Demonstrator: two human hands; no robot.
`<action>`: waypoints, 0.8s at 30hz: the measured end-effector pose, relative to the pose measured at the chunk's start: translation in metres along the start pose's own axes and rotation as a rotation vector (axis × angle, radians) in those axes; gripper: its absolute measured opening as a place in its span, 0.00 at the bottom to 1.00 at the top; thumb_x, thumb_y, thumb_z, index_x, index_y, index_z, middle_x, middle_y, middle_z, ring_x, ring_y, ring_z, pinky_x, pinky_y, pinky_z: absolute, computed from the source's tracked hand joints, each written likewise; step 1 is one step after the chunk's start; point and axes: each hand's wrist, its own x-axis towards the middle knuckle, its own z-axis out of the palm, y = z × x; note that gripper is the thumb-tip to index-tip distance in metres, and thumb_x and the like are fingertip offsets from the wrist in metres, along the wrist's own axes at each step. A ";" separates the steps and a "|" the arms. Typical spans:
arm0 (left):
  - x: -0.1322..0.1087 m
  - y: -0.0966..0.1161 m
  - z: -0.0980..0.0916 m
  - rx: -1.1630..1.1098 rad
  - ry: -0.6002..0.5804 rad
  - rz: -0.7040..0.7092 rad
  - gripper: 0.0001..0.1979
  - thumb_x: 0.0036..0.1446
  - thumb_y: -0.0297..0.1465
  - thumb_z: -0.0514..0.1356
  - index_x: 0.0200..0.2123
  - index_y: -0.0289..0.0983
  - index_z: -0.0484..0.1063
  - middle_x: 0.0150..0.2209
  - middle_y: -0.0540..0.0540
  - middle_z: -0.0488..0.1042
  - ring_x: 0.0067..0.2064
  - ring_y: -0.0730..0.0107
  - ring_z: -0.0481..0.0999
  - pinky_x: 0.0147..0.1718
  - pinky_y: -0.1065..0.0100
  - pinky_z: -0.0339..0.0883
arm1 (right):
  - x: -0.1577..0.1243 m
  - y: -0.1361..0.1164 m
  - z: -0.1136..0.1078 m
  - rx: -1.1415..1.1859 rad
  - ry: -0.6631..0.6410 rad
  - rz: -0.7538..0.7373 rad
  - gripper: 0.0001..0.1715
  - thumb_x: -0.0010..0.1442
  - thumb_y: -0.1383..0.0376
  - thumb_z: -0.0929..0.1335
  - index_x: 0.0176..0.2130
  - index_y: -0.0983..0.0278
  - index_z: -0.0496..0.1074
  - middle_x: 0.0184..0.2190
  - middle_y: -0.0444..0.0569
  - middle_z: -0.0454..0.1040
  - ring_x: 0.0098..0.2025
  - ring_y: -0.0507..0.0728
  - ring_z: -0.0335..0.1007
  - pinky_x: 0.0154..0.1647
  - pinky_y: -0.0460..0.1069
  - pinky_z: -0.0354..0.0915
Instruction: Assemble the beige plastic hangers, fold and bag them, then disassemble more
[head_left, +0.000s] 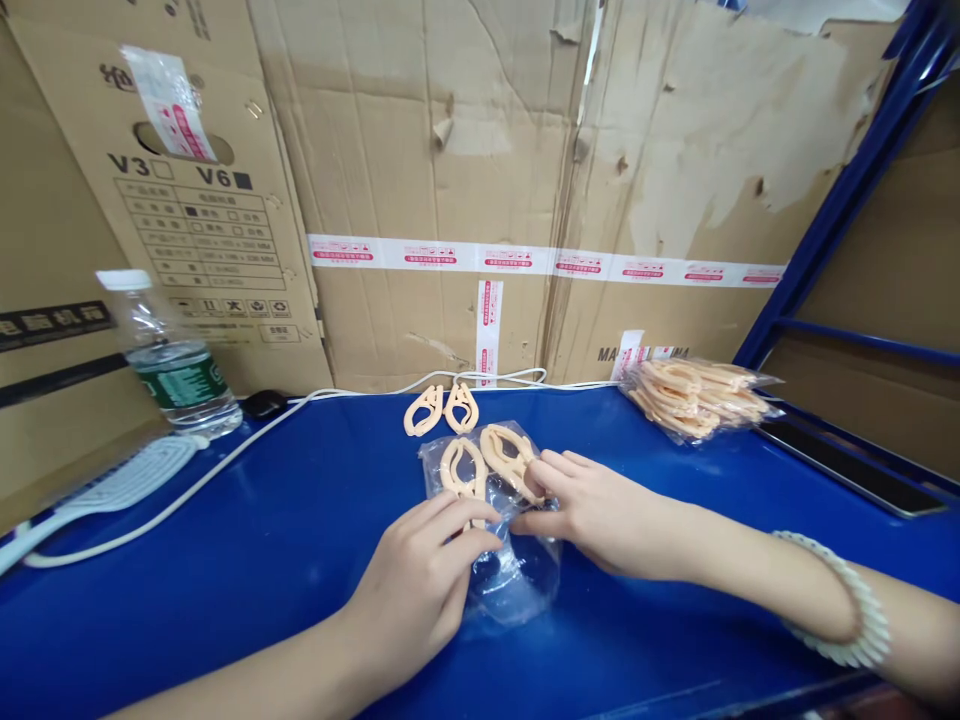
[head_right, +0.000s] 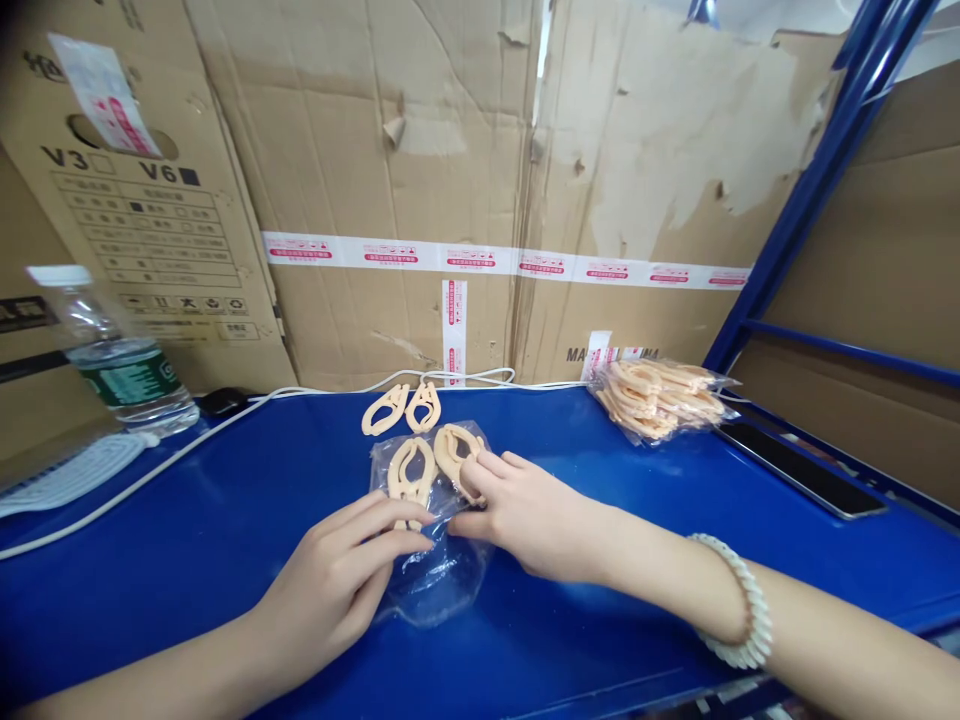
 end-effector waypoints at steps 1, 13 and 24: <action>0.000 0.000 0.000 0.001 0.005 -0.003 0.20 0.55 0.14 0.49 0.40 0.38 0.74 0.44 0.45 0.77 0.41 0.62 0.74 0.40 0.61 0.71 | -0.003 0.001 0.002 -0.042 0.008 0.012 0.14 0.61 0.71 0.65 0.46 0.60 0.74 0.41 0.54 0.65 0.44 0.62 0.59 0.43 0.56 0.59; -0.001 -0.002 0.003 -0.029 -0.032 -0.065 0.15 0.55 0.15 0.49 0.36 0.39 0.67 0.42 0.46 0.74 0.42 0.63 0.73 0.40 0.62 0.68 | -0.041 0.015 -0.023 0.443 0.043 0.055 0.08 0.61 0.63 0.71 0.31 0.63 0.72 0.32 0.46 0.70 0.36 0.53 0.65 0.38 0.49 0.61; 0.008 0.006 -0.008 0.155 -0.214 -0.228 0.16 0.51 0.24 0.53 0.45 0.39 0.60 0.35 0.47 0.71 0.33 0.61 0.72 0.32 0.63 0.64 | 0.127 0.105 0.030 0.128 0.033 0.120 0.24 0.57 0.78 0.66 0.52 0.65 0.69 0.51 0.56 0.71 0.53 0.59 0.69 0.51 0.53 0.66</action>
